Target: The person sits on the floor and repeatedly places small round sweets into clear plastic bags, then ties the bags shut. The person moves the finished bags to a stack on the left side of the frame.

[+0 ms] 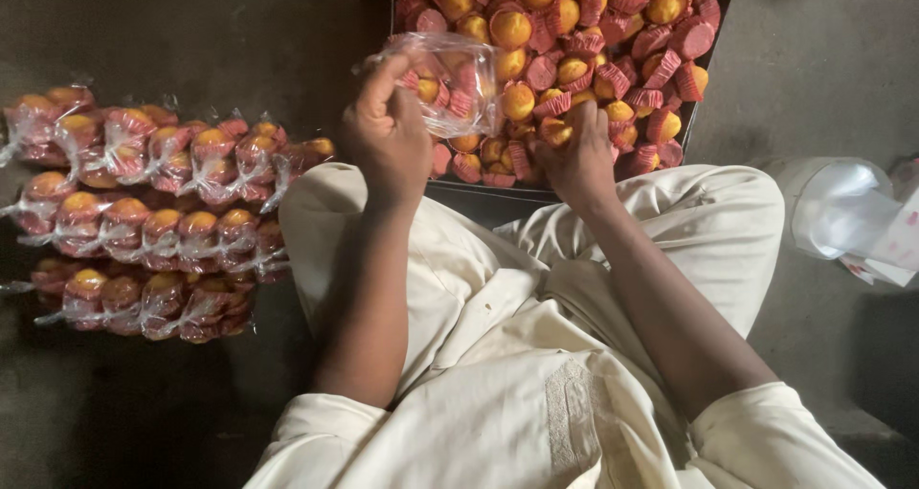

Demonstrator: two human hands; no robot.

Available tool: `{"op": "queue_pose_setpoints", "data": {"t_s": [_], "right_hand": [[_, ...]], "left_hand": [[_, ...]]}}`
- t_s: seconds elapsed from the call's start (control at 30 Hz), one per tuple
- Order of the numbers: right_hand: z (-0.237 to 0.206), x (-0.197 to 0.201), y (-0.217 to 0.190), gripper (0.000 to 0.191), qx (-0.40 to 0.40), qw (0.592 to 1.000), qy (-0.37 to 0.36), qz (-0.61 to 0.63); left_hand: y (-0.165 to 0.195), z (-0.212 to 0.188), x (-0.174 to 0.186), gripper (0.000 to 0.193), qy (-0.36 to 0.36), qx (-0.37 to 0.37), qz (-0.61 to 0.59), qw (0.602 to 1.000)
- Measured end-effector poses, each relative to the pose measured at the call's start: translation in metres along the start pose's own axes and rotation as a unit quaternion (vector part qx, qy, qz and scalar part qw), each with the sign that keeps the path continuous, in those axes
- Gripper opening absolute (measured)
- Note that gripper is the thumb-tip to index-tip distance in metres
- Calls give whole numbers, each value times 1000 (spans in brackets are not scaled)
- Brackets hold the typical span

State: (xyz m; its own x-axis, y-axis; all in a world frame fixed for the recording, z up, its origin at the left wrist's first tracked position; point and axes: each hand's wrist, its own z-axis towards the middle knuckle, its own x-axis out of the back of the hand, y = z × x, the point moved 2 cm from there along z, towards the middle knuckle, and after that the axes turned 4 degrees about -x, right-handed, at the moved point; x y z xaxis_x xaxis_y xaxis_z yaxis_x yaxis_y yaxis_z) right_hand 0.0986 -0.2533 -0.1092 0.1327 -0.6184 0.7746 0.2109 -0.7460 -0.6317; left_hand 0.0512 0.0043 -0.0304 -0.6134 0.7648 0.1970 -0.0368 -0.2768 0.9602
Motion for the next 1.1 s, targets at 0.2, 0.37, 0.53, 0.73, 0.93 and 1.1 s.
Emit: {"op": "queue_pose_setpoints", "data": {"t_s": [0.2, 0.37, 0.53, 0.73, 0.93, 1.1], "right_hand": [[-8, -13, 0, 59, -26, 994, 38, 96], [-14, -12, 3, 63, -40, 962, -39, 268], [-21, -5, -9, 70, -93, 982, -83, 138], [-20, -13, -27, 79, -111, 982, -60, 142], [-30, -33, -25, 88, 19, 998, 10, 67], [-16, -23, -17, 79, -108, 900, -61, 419]], "left_hand": [[9, -8, 3, 31, 3, -152, -11, 988], [9, -11, 7, 31, -7, -144, -35, 989], [13, -9, 10, 29, -8, -147, -42, 988], [16, -10, 15, 30, -5, -161, -36, 986], [9, -9, 15, 30, 2, -158, -24, 987], [20, -11, 14, 30, -38, -174, -23, 984]]}}
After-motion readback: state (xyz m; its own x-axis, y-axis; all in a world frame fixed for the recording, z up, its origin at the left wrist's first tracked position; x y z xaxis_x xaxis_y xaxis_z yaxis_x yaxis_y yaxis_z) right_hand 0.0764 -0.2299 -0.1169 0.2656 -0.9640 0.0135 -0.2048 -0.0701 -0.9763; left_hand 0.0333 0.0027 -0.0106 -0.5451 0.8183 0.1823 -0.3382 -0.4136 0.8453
